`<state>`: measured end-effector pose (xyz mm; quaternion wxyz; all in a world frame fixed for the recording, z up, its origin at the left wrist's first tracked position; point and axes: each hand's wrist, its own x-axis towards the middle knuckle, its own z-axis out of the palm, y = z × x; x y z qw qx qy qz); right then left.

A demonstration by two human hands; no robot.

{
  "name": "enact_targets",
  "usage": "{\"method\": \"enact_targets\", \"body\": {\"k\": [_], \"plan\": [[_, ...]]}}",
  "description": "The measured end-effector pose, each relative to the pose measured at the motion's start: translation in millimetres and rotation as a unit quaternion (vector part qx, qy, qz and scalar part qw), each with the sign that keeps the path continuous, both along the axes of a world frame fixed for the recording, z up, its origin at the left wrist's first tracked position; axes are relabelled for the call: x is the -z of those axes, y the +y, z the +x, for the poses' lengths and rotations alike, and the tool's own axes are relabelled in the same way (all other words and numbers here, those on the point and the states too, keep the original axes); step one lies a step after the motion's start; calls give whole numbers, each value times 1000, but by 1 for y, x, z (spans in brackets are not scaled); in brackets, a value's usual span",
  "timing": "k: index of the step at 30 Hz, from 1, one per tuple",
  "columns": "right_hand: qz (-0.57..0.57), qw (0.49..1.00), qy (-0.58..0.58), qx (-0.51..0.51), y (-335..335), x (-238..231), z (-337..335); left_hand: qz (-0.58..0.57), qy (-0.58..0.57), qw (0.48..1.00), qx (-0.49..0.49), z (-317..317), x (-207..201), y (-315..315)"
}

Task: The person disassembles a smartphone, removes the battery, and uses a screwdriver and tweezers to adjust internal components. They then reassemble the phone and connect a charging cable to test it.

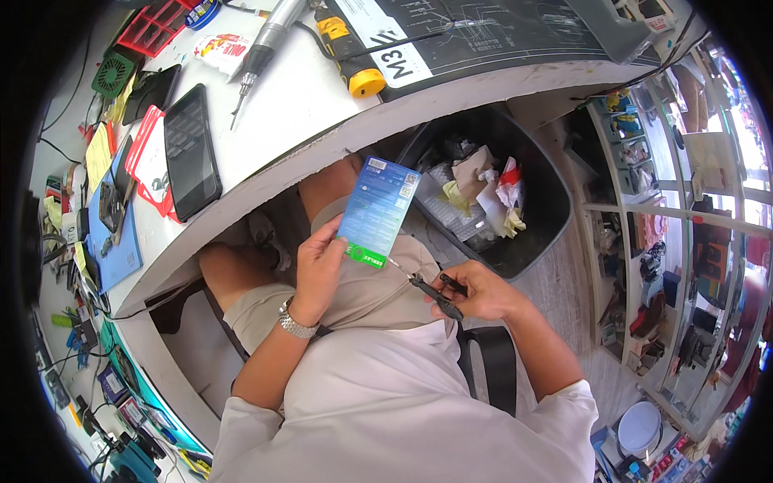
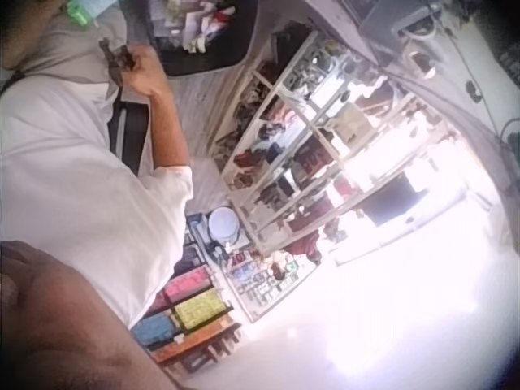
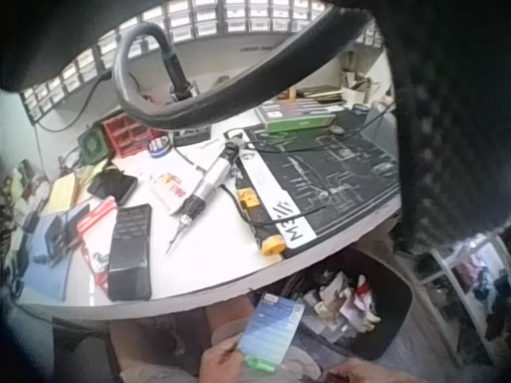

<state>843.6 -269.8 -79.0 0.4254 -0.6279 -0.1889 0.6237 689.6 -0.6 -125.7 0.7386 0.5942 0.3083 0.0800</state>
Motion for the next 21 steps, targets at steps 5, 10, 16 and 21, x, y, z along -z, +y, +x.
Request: {"method": "enact_targets", "body": {"k": [5,10,16,21], "plan": [[-3,1000,-3,-14,4,-2,-1,9,-7,1000,21,6,-2,0],[-13,997,-49,50,7,3,-8,-94,0,995,24,19,-16,-18],[-41,987,-131,82,10,-3,-10,-109,6,991,79,41,-19,-35],[-60,969,-213,110,5,-14,-7,-142,-12,988,55,66,-13,-44]]}}
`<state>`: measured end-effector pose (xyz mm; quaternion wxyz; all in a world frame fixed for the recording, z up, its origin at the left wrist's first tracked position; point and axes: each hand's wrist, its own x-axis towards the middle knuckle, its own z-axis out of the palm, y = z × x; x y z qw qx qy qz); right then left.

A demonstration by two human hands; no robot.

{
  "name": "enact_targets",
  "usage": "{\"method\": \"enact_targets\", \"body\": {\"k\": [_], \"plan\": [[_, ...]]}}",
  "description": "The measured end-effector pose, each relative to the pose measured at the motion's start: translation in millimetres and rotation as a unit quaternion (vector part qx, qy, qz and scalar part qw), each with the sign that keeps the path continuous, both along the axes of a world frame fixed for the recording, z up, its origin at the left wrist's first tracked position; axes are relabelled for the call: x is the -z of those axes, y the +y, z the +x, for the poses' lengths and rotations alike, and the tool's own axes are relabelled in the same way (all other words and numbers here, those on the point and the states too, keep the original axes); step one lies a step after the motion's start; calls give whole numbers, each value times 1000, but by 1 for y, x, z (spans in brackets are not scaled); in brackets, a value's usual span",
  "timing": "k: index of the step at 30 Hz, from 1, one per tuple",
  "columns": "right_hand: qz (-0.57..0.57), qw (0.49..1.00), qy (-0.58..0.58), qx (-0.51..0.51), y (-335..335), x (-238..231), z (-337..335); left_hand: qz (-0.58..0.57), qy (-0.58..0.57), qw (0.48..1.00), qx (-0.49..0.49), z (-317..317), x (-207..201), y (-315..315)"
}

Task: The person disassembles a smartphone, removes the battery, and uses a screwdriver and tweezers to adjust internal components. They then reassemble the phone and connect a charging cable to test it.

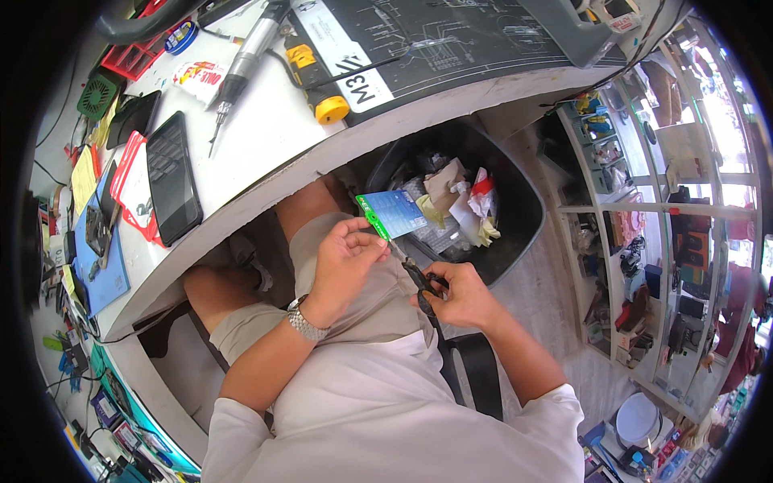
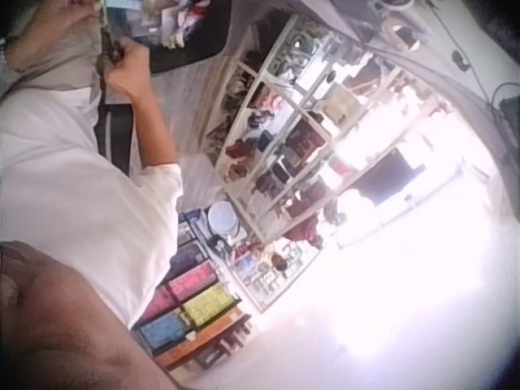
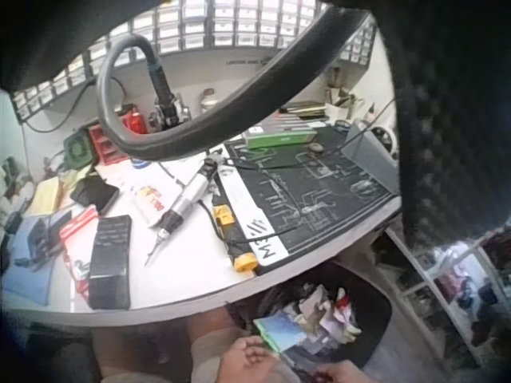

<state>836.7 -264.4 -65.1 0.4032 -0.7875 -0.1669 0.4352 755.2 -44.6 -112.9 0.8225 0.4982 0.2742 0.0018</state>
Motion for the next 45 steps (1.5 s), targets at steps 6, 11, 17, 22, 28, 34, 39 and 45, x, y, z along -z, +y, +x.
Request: {"method": "enact_targets", "body": {"k": [6,11,17,22,28,34,39,45], "plan": [[8,997,22,67,-13,8,-1,-38,0,999,-18,22,2,-17],[40,989,83,113,-20,18,-3,-61,-19,998,2,30,14,-27],[52,985,116,119,-22,13,4,0,-23,999,31,33,20,-25],[77,968,115,207,-30,27,11,-19,-6,998,60,31,20,-15],[148,914,274,261,-54,47,31,-107,10,992,69,17,17,-1],[118,973,142,138,-32,27,22,-108,-1,994,-17,5,-17,14],[126,990,67,15,12,-19,-3,-121,-12,990,-77,-22,-45,32],[216,966,-21,-143,71,-38,-14,-67,-67,980,-174,-55,-89,51]]}}
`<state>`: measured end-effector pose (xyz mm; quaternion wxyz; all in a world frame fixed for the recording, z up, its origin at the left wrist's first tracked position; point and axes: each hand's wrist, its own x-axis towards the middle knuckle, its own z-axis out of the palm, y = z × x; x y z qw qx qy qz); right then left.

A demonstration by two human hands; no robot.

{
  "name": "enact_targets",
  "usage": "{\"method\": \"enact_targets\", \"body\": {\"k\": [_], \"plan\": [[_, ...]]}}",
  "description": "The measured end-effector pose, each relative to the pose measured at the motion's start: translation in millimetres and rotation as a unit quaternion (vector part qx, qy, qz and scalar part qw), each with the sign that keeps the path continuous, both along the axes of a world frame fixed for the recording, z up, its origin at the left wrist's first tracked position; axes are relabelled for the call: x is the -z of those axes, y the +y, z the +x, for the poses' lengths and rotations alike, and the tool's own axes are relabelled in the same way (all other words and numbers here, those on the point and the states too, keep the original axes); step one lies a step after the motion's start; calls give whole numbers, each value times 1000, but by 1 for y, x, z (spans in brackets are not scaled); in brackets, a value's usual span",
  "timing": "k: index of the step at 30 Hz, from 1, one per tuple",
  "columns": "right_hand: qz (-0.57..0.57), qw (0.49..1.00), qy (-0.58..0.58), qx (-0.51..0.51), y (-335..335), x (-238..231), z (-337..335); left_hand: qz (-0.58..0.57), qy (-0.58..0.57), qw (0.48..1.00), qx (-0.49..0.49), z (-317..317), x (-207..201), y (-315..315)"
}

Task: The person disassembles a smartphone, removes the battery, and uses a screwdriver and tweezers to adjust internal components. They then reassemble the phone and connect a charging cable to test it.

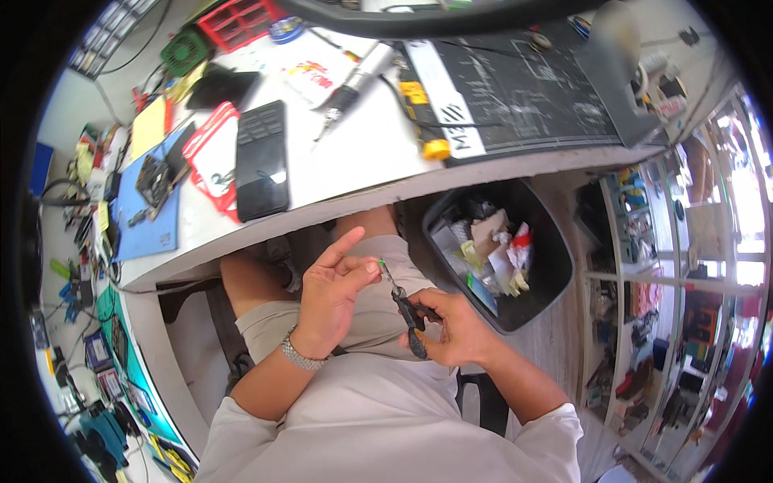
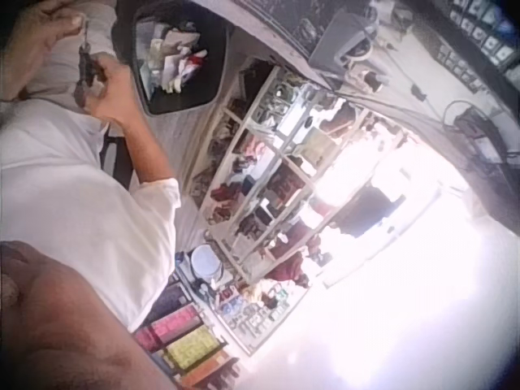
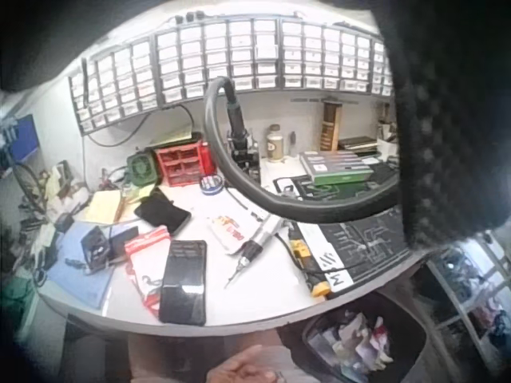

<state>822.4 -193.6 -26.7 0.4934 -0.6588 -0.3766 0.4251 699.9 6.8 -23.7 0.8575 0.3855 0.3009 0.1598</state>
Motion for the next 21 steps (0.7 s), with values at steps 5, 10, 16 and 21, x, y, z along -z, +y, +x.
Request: {"method": "enact_targets", "body": {"k": [5,10,16,21], "plan": [[31,998,-30,-45,53,-18,-10,-14,-8,996,-89,-33,-21,23],[39,994,-41,-89,94,-24,-23,7,-18,990,-142,-66,-39,51],[38,981,-66,-177,153,-53,-46,29,-32,977,-208,-108,-60,87],[36,974,-72,-212,217,-82,-82,19,-77,953,-293,-152,-74,120]]}}
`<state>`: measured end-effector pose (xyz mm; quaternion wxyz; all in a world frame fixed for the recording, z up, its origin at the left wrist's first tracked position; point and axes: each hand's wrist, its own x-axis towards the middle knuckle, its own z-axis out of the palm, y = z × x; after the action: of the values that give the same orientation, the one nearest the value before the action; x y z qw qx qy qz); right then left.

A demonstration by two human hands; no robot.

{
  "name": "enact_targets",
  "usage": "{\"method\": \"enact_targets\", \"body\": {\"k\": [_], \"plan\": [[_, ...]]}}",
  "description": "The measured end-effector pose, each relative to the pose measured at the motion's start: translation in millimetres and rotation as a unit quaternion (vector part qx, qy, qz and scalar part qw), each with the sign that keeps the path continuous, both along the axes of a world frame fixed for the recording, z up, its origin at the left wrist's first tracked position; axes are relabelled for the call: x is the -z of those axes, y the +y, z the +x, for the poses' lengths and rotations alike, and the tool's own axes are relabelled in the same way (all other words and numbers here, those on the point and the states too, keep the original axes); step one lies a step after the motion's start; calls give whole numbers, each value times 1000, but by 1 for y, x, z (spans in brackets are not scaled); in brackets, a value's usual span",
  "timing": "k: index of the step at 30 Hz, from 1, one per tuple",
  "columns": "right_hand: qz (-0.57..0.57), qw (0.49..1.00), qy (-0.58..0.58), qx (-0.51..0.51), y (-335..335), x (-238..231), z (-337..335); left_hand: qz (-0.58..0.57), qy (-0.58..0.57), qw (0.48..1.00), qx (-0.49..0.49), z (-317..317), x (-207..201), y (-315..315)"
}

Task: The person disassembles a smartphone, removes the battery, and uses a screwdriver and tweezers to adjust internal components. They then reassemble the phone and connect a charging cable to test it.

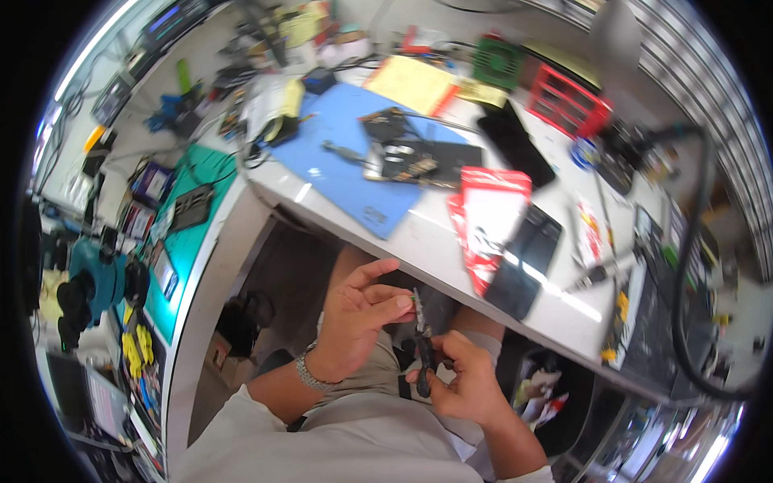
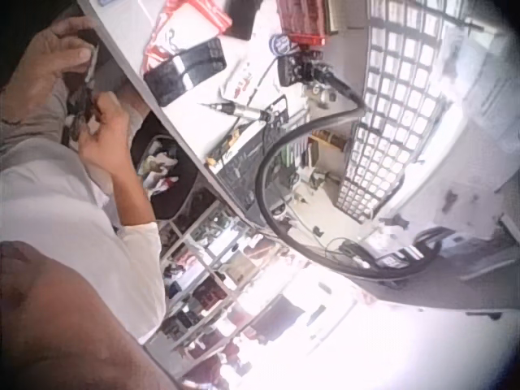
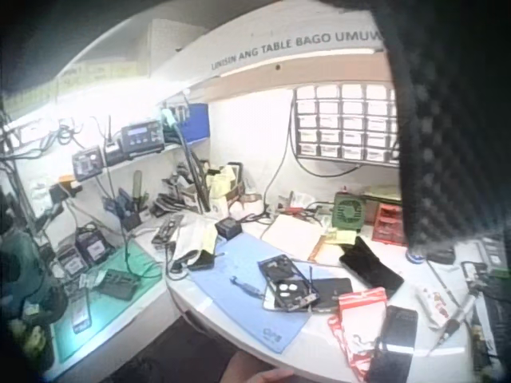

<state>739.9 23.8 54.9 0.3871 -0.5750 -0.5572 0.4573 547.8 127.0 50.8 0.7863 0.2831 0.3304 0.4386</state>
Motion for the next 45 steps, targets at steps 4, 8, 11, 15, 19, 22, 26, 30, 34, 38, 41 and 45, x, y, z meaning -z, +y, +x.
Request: {"method": "enact_targets", "body": {"k": [4,8,11,15,19,22,26,30,34,38,41,45], "plan": [[35,994,-85,64,53,-23,-44,58,-26,996,-68,-31,5,32],[60,954,-286,61,119,-48,-83,130,6,980,-152,-79,11,48],[137,907,-395,57,156,-42,-86,164,55,964,-202,-119,12,51],[188,868,-458,21,191,-18,-63,230,148,923,-272,-176,10,42],[181,842,-508,-28,191,-30,-62,204,232,910,-278,-228,8,19],[179,836,-519,-27,193,-33,-66,177,298,904,-250,-255,-1,-4],[251,881,-400,17,187,-38,-101,167,264,925,-215,-277,-4,-25],[274,938,-170,-130,143,-56,-210,197,226,935,-188,-284,-5,-38],[281,923,-85,-249,128,-27,-279,206,247,932,-168,-302,-14,-41],[271,916,-39,-294,131,-23,-317,215,289,912,-195,-325,-11,-40],[281,898,-35,-338,135,-31,-337,209,329,896,-211,-344,-12,-41],[251,919,-16,-304,139,-20,-361,155,281,907,-273,-357,-16,-42]]}}
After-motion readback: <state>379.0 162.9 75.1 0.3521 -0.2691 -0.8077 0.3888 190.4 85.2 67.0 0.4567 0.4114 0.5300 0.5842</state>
